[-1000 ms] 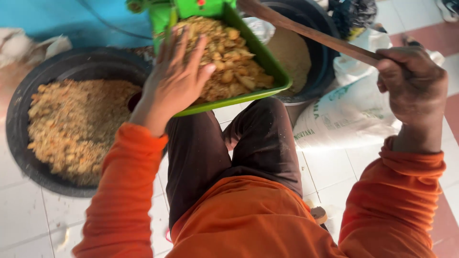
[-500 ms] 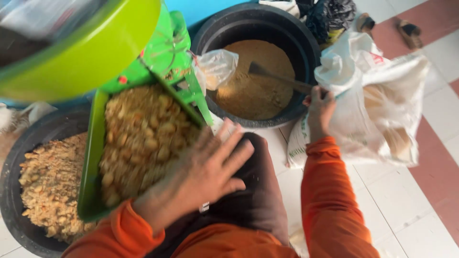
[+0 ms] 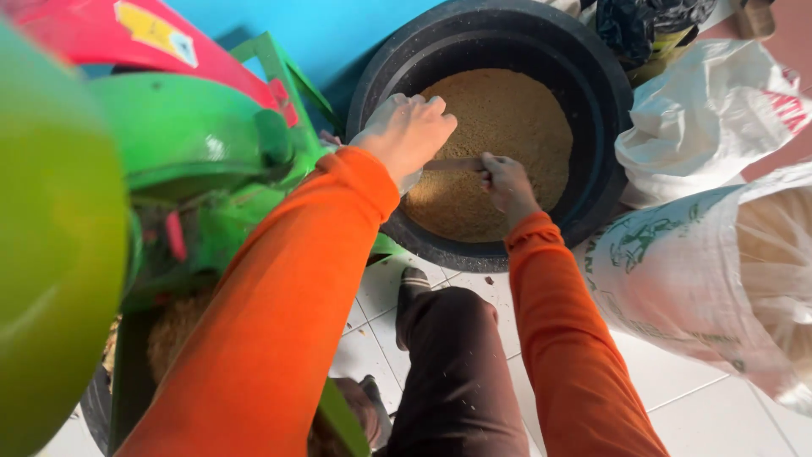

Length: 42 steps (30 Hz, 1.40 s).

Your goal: The person sits on the floor operating a small green grinding mill. They scoop cracked peanut pieces from a green tray into the machine hopper, guide the material with a flat scoop, and later stir and level the ground flour that collects in a large black basin, mixing it with a small bowl.

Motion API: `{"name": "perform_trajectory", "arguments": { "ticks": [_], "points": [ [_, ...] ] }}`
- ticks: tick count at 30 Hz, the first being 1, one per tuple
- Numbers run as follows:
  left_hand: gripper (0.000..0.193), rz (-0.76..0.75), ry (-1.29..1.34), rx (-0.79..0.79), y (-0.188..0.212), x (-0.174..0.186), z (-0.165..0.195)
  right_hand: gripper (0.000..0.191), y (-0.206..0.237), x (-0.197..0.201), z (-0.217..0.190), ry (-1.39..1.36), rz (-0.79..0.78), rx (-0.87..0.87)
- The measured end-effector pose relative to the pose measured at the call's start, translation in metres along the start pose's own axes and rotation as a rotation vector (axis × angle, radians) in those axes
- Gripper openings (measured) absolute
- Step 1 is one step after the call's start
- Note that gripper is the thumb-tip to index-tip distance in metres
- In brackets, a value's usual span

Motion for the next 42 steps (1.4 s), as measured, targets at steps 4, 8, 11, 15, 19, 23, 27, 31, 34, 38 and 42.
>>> {"name": "perform_trajectory", "arguments": {
  "ticks": [4, 8, 11, 15, 19, 23, 27, 31, 34, 38, 42],
  "points": [
    [0.015, -0.213, -0.046, -0.129, -0.012, -0.035, -0.012, 0.023, -0.022, -0.037, 0.000, -0.069, -0.128, -0.155],
    [0.024, -0.299, 0.040, -0.192, -0.015, -0.061, -0.018, 0.023, -0.035, -0.033, -0.012, 0.066, -0.119, -0.146],
    [0.037, -0.284, 0.088, -0.224, -0.024, -0.074, -0.017, 0.021, -0.036, -0.034, -0.013, -0.027, -0.149, -0.160],
    [0.031, 0.009, 0.085, -0.320, -0.038, -0.080, -0.007, 0.013, -0.035, -0.066, 0.004, 0.070, -0.263, 0.016],
    [0.020, -0.412, -0.017, -0.196, -0.041, -0.091, -0.017, 0.015, -0.029, -0.085, 0.016, 0.207, -0.270, -0.028],
    [0.013, -0.399, 0.026, -0.127, -0.038, -0.095, -0.028, 0.029, -0.033, -0.048, -0.007, 0.536, -0.169, 0.107],
    [0.013, -0.365, 0.047, -0.174, -0.039, -0.094, -0.027, 0.030, -0.027, 0.010, -0.044, 0.628, 0.118, 0.055],
    [0.011, -0.460, 0.104, -0.173, -0.041, -0.094, -0.026, 0.029, -0.020, 0.044, -0.060, 0.352, 0.142, 0.128],
    [0.012, -0.425, 0.096, -0.173, -0.043, -0.092, -0.029, 0.026, -0.020, 0.045, -0.052, 0.252, 0.154, 0.019],
    [0.011, -0.348, 0.186, -0.195, -0.042, -0.089, -0.031, 0.026, -0.026, 0.016, -0.032, 0.232, 0.123, -0.186],
    [0.010, -0.429, 0.279, -0.153, -0.045, -0.084, -0.034, 0.020, -0.034, -0.045, -0.010, 0.041, -0.068, -0.282]
  ]
}}
Point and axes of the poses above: each hand's wrist, its own y-axis away from the middle knuckle, its own x-axis out of the back of the hand, z = x × y, the point moved 2 cm from there along -y, towards the middle knuckle, and after that the axes turned 3 degrees about x, right-handed, at the moved point
